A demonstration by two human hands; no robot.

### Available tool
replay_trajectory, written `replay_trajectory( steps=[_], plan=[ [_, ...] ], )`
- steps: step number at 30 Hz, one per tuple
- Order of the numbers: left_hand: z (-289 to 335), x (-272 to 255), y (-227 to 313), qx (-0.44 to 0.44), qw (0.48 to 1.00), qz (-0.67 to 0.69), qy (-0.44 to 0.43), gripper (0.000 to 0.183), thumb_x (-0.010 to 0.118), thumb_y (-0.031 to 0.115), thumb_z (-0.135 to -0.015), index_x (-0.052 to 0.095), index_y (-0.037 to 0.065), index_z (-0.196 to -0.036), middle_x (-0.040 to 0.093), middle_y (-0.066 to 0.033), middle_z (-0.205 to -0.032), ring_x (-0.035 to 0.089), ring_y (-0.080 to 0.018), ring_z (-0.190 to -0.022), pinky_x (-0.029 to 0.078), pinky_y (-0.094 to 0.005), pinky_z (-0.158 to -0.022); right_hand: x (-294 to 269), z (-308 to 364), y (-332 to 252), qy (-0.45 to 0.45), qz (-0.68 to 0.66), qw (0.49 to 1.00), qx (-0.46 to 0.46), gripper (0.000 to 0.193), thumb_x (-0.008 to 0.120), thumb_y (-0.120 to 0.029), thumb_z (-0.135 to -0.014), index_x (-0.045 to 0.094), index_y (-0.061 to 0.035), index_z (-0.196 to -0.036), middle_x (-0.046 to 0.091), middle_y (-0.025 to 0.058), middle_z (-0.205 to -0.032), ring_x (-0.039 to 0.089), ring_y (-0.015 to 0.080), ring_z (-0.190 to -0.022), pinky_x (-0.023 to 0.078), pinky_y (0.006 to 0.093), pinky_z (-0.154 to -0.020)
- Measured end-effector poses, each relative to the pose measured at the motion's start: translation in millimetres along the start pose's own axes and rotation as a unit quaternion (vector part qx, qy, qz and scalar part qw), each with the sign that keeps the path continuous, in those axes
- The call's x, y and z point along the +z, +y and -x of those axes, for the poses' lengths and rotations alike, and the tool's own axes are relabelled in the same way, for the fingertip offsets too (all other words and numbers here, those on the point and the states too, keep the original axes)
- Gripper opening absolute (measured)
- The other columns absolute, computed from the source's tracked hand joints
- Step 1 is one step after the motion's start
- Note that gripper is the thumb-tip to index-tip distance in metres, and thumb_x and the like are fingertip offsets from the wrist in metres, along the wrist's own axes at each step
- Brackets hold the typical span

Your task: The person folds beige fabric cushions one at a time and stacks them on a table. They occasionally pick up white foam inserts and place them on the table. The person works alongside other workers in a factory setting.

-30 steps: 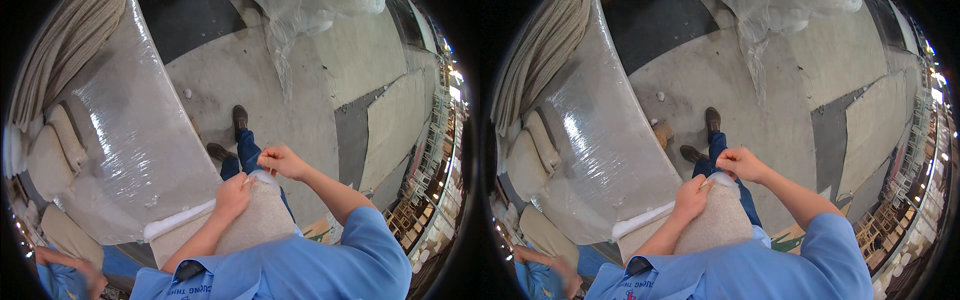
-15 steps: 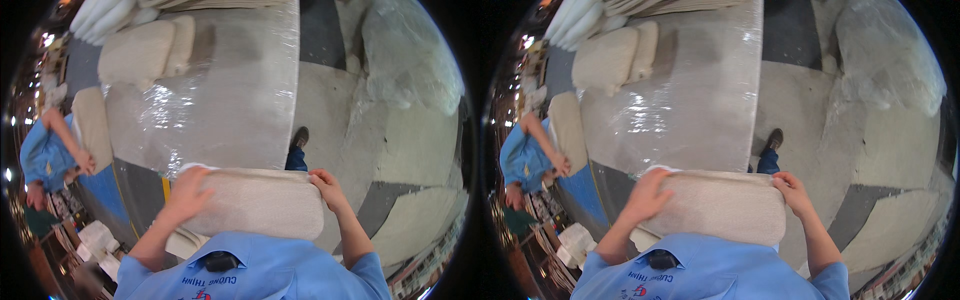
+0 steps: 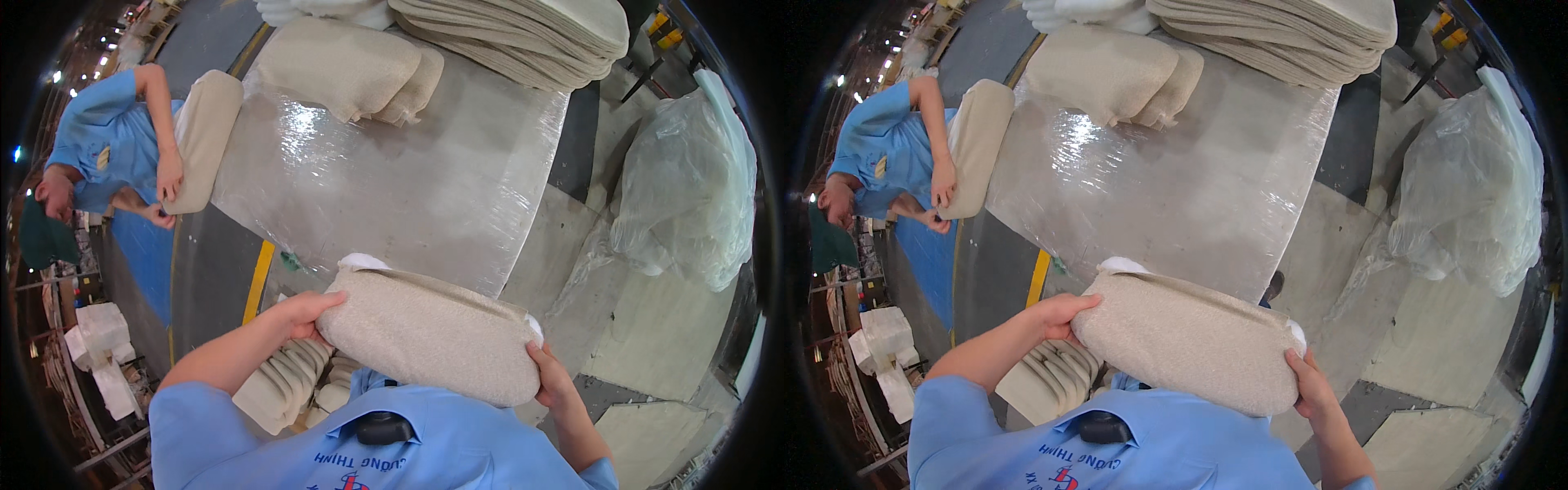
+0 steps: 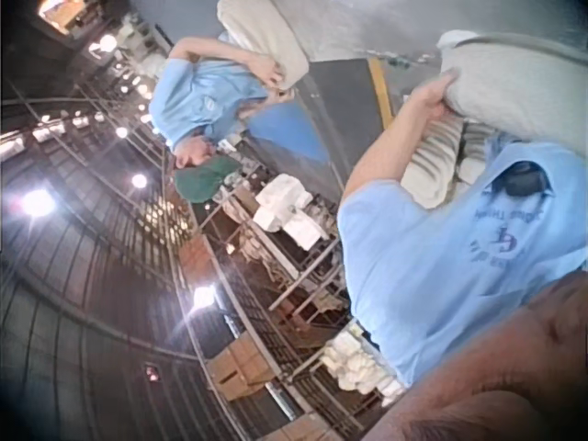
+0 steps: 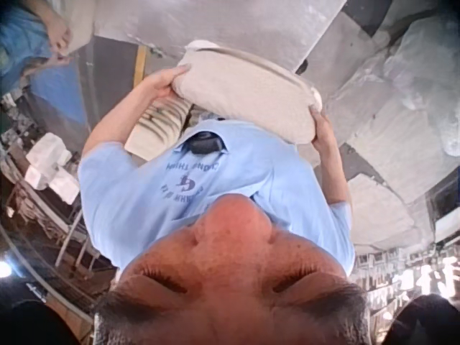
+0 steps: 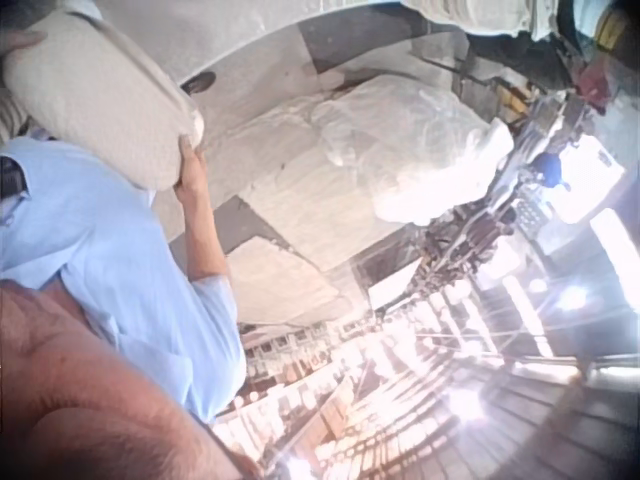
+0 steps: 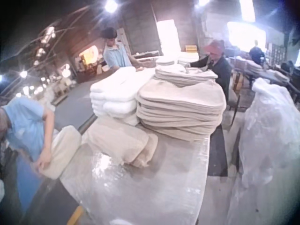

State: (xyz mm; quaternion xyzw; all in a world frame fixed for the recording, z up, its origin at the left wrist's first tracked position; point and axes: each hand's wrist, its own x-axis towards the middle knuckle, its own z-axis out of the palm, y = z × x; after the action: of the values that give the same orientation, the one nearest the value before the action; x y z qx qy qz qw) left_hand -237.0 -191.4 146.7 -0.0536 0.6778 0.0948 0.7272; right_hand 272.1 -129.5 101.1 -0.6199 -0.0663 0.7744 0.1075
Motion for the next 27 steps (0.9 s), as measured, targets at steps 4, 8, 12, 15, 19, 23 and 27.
replay_trajectory(
  steps=[4,8,12,15,19,23,27],
  plan=[
    [-27,7,13,-0.006,0.997,-0.052,0.062,0.074,0.060,0.049,-0.109,0.048,-0.010,-0.151,0.065,-0.0251,-0.142,0.072,-0.0366,-0.120,0.063,-0.0525,-0.094,19,-14,-17,0.069,0.069,0.993,0.062,0.077,0.069,-0.029,-0.106,0.026,-0.0054,-0.166,0.055,0.0191,-0.152,0.062,0.0327,-0.132,0.053,0.0480,-0.111],
    [-50,8,25,-0.052,0.986,-0.115,0.109,0.073,0.059,0.049,-0.109,0.050,-0.011,-0.151,0.066,-0.0240,-0.142,0.070,-0.0351,-0.123,0.059,-0.0509,-0.098,20,-39,-26,0.095,0.153,0.980,0.088,0.064,0.068,-0.027,-0.106,0.040,-0.0031,-0.158,0.064,0.0162,-0.141,0.068,0.0300,-0.121,0.057,0.0470,-0.102],
    [-69,15,33,-0.046,0.983,-0.133,0.119,0.067,0.060,0.048,-0.110,0.060,-0.010,-0.143,0.072,-0.0224,-0.129,0.074,-0.0315,-0.112,0.062,-0.0459,-0.091,20,-54,-36,0.089,0.177,0.976,0.089,0.053,0.071,-0.024,-0.103,0.054,-0.0024,-0.149,0.071,0.0154,-0.128,0.072,0.0275,-0.110,0.058,0.0442,-0.094],
    [-81,13,39,-0.044,0.987,-0.128,0.092,0.062,0.060,0.048,-0.110,0.065,-0.007,-0.138,0.073,-0.0190,-0.128,0.075,-0.0291,-0.106,0.060,-0.0433,-0.091,14,-69,-52,0.078,0.189,0.974,0.096,0.053,0.075,-0.024,-0.101,0.058,-0.0013,-0.145,0.074,0.0151,-0.122,0.074,0.0276,-0.105,0.058,0.0429,-0.092],
    [-124,-9,24,-0.014,0.997,-0.072,0.037,0.062,0.059,0.048,-0.109,0.062,-0.005,-0.142,0.072,-0.0191,-0.128,0.074,-0.0283,-0.108,0.058,-0.0439,-0.091,19,-71,-58,0.091,0.232,0.963,0.098,0.056,0.076,-0.027,-0.099,0.059,0.0016,-0.143,0.075,0.0160,-0.120,0.074,0.0282,-0.103,0.058,0.0417,-0.091],
    [-158,-25,22,0.008,0.998,-0.057,0.004,0.063,0.058,0.049,-0.110,0.060,-0.004,-0.143,0.072,-0.0201,-0.129,0.073,-0.0288,-0.112,0.060,-0.0451,-0.091,5,-77,-60,0.039,0.173,0.971,0.163,0.054,0.071,-0.034,-0.101,0.062,0.0039,-0.138,0.075,0.0179,-0.121,0.075,0.0292,-0.103,0.059,0.0419,-0.090],
    [-124,-31,18,0.051,0.998,0.033,-0.035,0.072,0.058,0.053,-0.109,0.051,-0.005,-0.151,0.067,-0.0236,-0.136,0.072,-0.0367,-0.115,0.061,-0.0508,-0.095,1,-58,-56,-0.014,0.072,0.991,0.109,0.057,0.067,-0.040,-0.104,0.060,0.0020,-0.141,0.073,0.0179,-0.127,0.075,0.0308,-0.105,0.060,0.0430,-0.089]
  ],
)
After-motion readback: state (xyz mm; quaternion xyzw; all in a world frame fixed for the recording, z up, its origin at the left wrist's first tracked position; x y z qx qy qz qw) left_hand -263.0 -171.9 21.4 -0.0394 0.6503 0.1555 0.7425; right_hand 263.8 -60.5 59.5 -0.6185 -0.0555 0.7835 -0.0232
